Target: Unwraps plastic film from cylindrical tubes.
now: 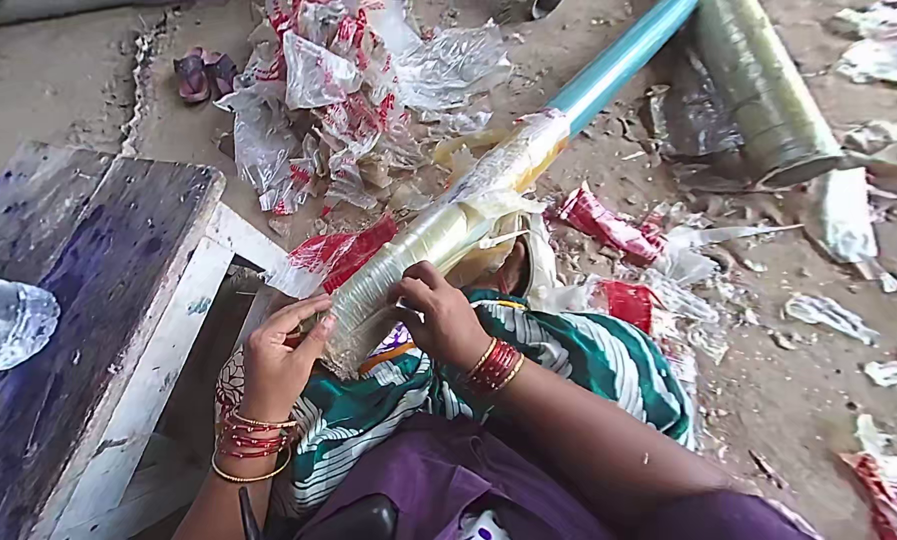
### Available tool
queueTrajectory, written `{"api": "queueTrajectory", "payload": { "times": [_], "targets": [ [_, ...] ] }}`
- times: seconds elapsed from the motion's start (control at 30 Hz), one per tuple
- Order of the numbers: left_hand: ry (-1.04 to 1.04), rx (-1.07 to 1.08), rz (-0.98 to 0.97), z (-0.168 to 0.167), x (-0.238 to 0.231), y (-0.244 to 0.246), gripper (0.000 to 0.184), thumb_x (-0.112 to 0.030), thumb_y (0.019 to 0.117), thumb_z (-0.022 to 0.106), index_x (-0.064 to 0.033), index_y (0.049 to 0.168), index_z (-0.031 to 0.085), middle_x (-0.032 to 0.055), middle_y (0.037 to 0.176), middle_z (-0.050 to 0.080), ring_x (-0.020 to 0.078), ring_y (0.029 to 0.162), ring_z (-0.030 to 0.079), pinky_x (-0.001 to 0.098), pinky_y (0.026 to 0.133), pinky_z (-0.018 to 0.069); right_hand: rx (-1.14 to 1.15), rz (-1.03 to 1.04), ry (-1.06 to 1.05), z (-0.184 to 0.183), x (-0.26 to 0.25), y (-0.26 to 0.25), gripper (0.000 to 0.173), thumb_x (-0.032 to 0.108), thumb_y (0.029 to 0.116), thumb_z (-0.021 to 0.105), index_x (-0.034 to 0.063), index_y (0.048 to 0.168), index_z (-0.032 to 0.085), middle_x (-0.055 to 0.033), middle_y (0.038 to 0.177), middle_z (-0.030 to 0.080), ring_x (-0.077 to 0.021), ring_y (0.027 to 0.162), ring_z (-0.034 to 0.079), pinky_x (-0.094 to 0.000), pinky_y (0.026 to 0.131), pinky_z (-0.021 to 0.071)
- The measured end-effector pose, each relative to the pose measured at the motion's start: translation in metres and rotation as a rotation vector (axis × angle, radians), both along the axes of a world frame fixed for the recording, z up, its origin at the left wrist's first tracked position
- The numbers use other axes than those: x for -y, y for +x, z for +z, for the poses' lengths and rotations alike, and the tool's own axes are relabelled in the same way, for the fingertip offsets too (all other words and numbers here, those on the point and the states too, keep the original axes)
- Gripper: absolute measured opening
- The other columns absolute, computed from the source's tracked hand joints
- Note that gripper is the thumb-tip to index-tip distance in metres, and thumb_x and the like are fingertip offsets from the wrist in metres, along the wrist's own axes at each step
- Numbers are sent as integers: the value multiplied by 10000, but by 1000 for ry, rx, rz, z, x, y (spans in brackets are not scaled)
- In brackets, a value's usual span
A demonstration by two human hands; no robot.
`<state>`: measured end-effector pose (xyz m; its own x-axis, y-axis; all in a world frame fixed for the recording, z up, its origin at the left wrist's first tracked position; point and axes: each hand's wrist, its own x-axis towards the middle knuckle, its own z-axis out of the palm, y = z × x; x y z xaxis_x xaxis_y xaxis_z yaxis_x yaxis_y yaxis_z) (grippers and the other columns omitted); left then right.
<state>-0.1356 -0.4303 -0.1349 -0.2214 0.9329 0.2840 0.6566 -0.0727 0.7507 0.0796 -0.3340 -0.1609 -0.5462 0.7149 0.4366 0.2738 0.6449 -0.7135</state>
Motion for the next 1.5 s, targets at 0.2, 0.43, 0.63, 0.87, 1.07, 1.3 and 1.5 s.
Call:
{"api": "queueTrajectory", "payload": {
  "times": [0.2, 0.43, 0.63, 0.87, 1.07, 1.3, 1.5],
  "targets": [
    [-207, -157, -46, 38, -57, 18, 283, -220, 973, 685, -22, 1168, 737, 119, 1147, 738, 134, 1000, 718, 321, 886, 584, -210, -56, -688, 22, -33, 51, 117, -20, 915, 688, 13, 1023, 715, -78, 1055, 713, -98, 860, 645, -288, 742, 537],
    [-494, -392, -246, 47, -171, 90, 510, -314, 997, 694, -23, 1406, 604, 231, 1457, 556, 386, 1309, 559, 552, 1080, 437, 300, -419, -637, 13, -69, 77, 412, 96, 925, 733, 8, 1309, 612, -258, 1148, 687, -442, 1090, 661, -642, 930, 497],
    [-705, -502, -328, 28, -218, 152, 1022, -510, 918, 744, -92, 1653, 171, 286, 1618, 310, 446, 1444, 409, 605, 1157, 353, 532, -281, -705, 22, -70, 86, 212, 178, 1023, 593, 0, 1042, 707, -226, 1016, 697, -409, 1026, 678, -611, 835, 520],
    [-778, -433, -255, 22, -238, 143, 1168, -450, 793, 885, -185, 1663, 153, 294, 1487, 503, 460, 1365, 507, 634, 1126, 375, 598, -272, -733, 49, -45, 80, 199, 148, 1028, 572, 11, 991, 712, -192, 994, 707, -364, 998, 694, -561, 787, 537],
    [-715, -384, -230, 18, -253, 114, 1072, -472, 831, 846, -111, 1642, 245, 285, 1510, 486, 455, 1396, 475, 639, 1154, 344, 546, -122, -874, 63, -14, 89, 256, 180, 1048, 559, -15, 960, 700, -196, 932, 672, -346, 924, 652, -549, 791, 499],
    [-836, -290, -242, 22, -262, 91, 691, -490, 1012, 615, 96, 1364, 517, 344, 1306, 581, 461, 1240, 566, 633, 1073, 403, 423, -468, -838, 58, 34, 143, 384, 296, 1098, 487, -2, 944, 672, -161, 819, 631, -320, 815, 635, -532, 736, 487],
    [-788, -419, -255, 21, -252, 107, 758, -540, 938, 706, 50, 1387, 547, 322, 1313, 598, 460, 1260, 571, 651, 1081, 406, 294, -576, -719, 52, -74, 112, 216, 158, 973, 669, -58, 982, 677, -268, 903, 666, -436, 876, 663, -621, 721, 505]
  ]
}}
